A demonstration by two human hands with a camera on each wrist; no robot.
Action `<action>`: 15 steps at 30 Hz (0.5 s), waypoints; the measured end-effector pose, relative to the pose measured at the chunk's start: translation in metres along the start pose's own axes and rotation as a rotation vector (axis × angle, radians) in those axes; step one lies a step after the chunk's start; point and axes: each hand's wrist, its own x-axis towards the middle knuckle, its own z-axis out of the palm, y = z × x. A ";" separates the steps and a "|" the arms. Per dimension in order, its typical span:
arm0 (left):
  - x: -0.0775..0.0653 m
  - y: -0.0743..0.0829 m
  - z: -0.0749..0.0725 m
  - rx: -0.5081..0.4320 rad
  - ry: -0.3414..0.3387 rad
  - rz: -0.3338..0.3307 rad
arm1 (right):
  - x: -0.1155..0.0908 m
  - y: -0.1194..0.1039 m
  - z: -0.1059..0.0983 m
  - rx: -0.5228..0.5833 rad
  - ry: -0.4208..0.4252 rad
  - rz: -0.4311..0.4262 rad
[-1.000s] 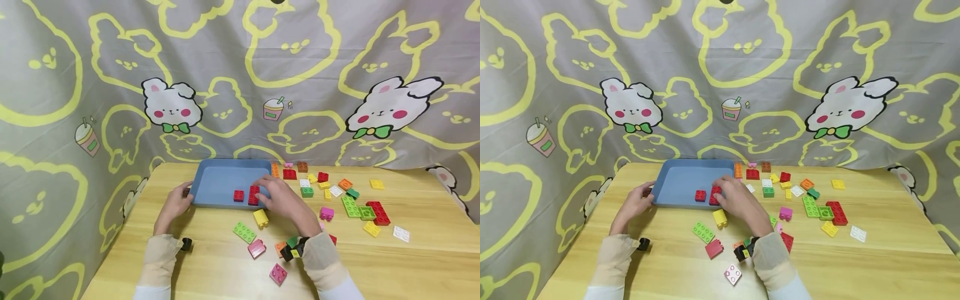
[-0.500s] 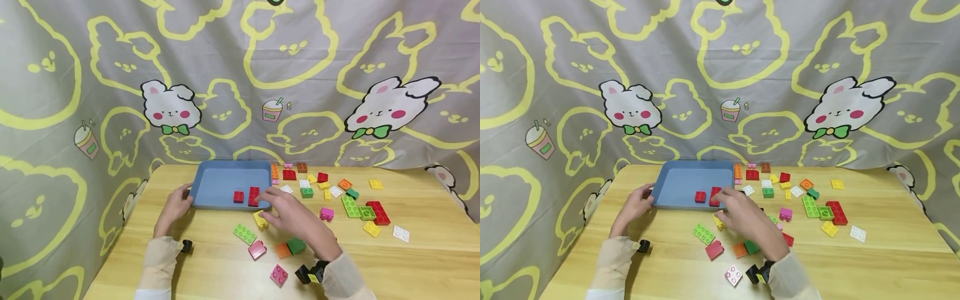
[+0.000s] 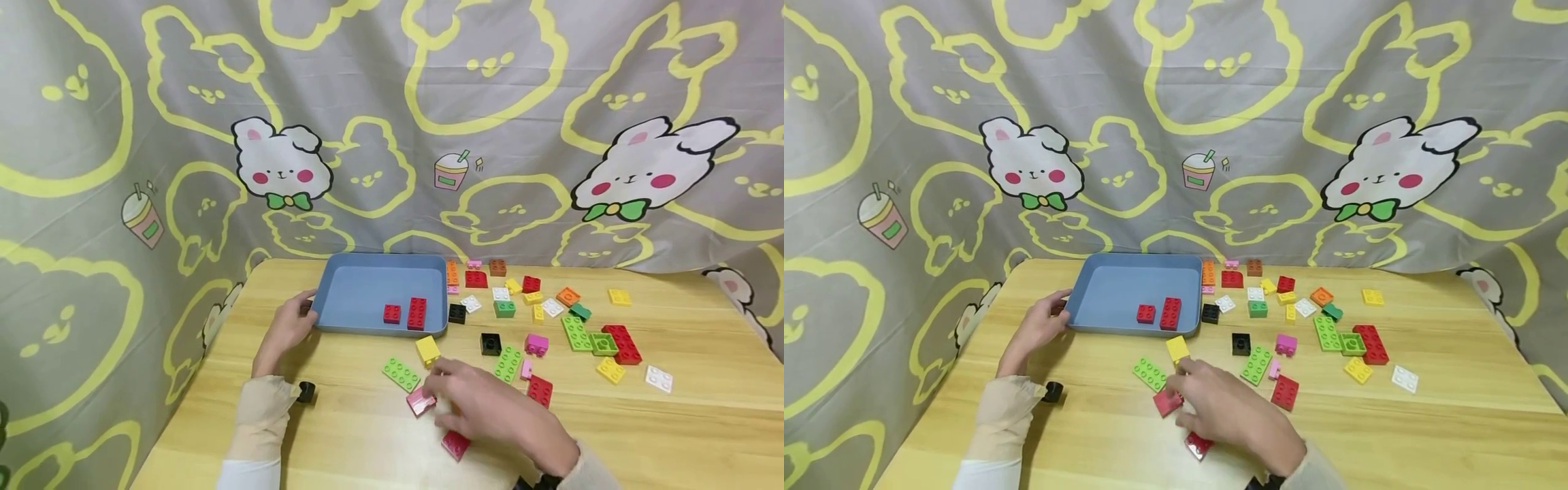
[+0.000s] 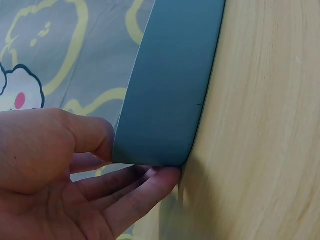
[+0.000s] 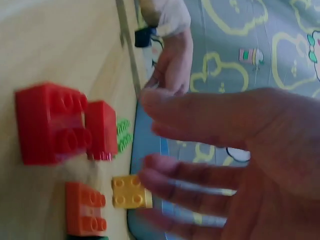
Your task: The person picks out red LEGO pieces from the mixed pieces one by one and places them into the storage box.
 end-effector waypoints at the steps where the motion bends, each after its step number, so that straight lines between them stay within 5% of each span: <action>1: 0.001 0.001 0.000 0.000 0.000 0.000 | -0.003 -0.001 0.001 -0.006 -0.025 0.005; 6: 0.002 0.003 0.000 0.007 -0.006 -0.004 | -0.012 -0.007 0.006 -0.036 -0.115 0.030; 15: 0.001 0.002 -0.001 -0.018 -0.009 -0.022 | -0.010 -0.016 0.022 -0.069 -0.150 0.088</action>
